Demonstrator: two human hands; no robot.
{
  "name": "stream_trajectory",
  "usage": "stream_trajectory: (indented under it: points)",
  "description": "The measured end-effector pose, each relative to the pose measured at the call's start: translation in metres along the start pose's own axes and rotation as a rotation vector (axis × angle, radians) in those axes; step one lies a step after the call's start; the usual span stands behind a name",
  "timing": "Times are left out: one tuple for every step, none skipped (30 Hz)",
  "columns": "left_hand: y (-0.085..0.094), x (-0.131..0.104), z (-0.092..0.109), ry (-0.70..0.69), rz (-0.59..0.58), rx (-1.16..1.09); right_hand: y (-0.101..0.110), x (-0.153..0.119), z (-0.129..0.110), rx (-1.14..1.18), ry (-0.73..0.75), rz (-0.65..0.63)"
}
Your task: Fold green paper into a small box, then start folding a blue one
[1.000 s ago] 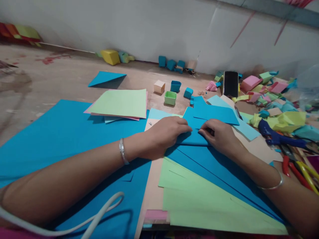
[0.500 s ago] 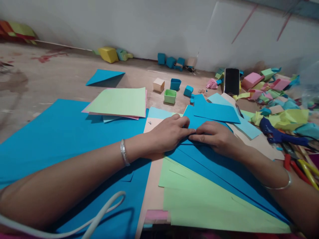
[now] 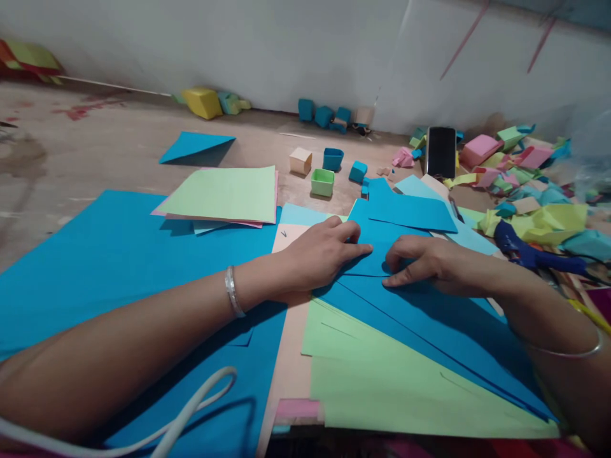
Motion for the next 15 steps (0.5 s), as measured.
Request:
stream_trajectory:
  points:
    - [0.000, 0.000, 0.000, 0.000, 0.000, 0.001, 0.000, -0.001, 0.001, 0.018, -0.007, -0.006]
    - [-0.001, 0.000, 0.000, 0.000, 0.004, 0.001, 0.000, -0.001, 0.002, 0.028, -0.012, -0.002]
    - [-0.001, 0.000, -0.001, -0.002, 0.009, 0.002, 0.000, -0.001, 0.003, 0.027, -0.013, 0.011]
    - [-0.001, 0.000, -0.001, -0.004, 0.012, 0.004, -0.001, 0.000, 0.003, 0.013, -0.011, 0.029]
    - [-0.002, 0.000, -0.001, -0.007, 0.013, 0.005, -0.001, 0.001, 0.003, -0.009, -0.006, 0.042]
    - [-0.002, 0.000, -0.001, -0.010, 0.011, 0.008, -0.001, 0.002, 0.002, -0.037, -0.004, 0.050]
    - [-0.003, 0.000, -0.002, -0.011, 0.007, 0.012, -0.001, 0.002, 0.003, -0.063, -0.007, 0.050]
    - [-0.004, -0.001, -0.002, -0.012, 0.003, 0.016, 0.000, 0.001, 0.003, -0.087, -0.012, 0.043]
    - [-0.004, -0.001, -0.002, -0.011, 0.000, 0.020, 0.001, -0.001, 0.004, -0.108, -0.018, 0.028]
    - [-0.004, -0.001, -0.003, -0.009, 0.001, 0.023, 0.004, -0.003, 0.005, -0.127, -0.022, 0.007]
    - [-0.004, -0.001, -0.003, -0.009, 0.004, 0.024, 0.006, -0.007, 0.007, -0.143, -0.025, -0.016]
    - [-0.004, -0.001, -0.003, -0.009, 0.008, 0.023, 0.009, -0.011, 0.008, -0.158, -0.029, -0.041]
    - [-0.004, -0.001, -0.003, -0.011, 0.012, 0.019, 0.013, -0.015, 0.010, -0.170, -0.034, -0.062]
    - [-0.003, -0.001, -0.002, -0.014, 0.018, 0.014, 0.016, -0.019, 0.011, -0.179, -0.048, -0.080]
    - [-0.003, -0.001, -0.002, -0.015, 0.025, 0.010, 0.019, -0.023, 0.011, -0.182, -0.068, -0.089]
Point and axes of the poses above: each hand's wrist, its own x-axis towards the middle knuckle, its own y-axis out of the back of the hand, z = x × y, the point moved 3 cm from there along x, towards the middle knuckle, and after that the axes turned 7 degrees about z, right-handed, at the moved point
